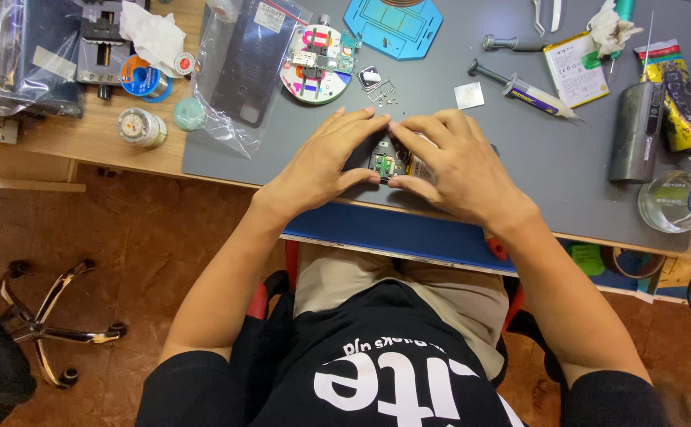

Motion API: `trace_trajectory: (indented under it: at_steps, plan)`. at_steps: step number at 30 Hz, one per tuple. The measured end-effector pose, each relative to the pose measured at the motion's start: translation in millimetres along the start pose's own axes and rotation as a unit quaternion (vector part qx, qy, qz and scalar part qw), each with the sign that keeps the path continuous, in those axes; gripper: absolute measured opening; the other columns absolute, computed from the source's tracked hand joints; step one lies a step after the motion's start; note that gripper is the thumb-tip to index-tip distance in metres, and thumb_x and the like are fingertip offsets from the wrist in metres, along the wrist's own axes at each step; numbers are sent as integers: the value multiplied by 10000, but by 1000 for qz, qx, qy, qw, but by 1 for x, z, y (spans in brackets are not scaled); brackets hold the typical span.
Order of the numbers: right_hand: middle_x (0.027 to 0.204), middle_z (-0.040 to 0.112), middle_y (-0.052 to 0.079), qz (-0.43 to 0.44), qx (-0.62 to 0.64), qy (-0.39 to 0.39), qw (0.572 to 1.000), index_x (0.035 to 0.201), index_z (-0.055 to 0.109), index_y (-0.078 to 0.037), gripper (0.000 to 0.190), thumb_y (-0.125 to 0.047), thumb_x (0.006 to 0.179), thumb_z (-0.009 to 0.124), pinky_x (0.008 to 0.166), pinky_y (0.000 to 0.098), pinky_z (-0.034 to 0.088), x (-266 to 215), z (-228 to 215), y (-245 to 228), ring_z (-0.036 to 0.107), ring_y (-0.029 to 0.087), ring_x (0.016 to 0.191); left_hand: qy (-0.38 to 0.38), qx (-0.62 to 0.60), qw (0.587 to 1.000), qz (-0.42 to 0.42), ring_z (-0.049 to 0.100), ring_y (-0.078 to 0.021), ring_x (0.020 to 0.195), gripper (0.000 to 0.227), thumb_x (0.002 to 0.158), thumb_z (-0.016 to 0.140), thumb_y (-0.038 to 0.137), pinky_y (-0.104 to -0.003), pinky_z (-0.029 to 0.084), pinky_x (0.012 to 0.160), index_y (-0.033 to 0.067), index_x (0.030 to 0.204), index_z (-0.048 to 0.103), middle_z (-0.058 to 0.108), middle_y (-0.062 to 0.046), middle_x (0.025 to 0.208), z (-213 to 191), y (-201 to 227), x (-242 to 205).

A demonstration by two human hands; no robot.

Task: The person unpacks a black smartphone back cover from a plastic bag and places it on the desk. They then pick up a small metal bracket and attach it to the back of a disassembled smartphone. Finally, they align and press the back cover onto the phone's body to close it.

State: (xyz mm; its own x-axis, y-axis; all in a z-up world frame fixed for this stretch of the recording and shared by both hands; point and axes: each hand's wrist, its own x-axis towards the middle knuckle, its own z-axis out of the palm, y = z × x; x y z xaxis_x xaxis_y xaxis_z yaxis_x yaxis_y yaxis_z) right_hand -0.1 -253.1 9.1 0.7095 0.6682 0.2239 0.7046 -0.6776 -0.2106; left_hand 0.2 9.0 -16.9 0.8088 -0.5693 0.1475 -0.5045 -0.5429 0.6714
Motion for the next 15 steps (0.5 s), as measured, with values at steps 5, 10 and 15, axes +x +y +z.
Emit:
trace_trajectory:
  at_steps: [5,10,15]
  plan:
    - [1330,582,1,0,-1,4,1000,1417,632,-178,625,-582,948,721,1015,401,411,5,8,-3,503,240,1212,7,31,999,2,443,-266,1511,802,913,835,370,-528,222,1295,138,1576,448,616,-107,1479,0,5,-3]
    - [1279,577,7,30,-6,9,999,1413,638,-174,691,-630,904,743,1044,441,372,4,10,-3,478,244,1208,3,-1,1000,-12,422,-247,1527,875,886,878,348,-533,195,1303,138,1594,408,604,-76,1499,4,3,-2]
    - [1273,577,21,43,10,-10,999,1419,624,-162,707,-646,912,722,1087,451,349,4,4,-6,482,255,1212,5,-23,1000,-17,398,-258,1545,872,913,837,327,-549,179,1306,133,1619,364,580,-82,1533,4,5,-3]
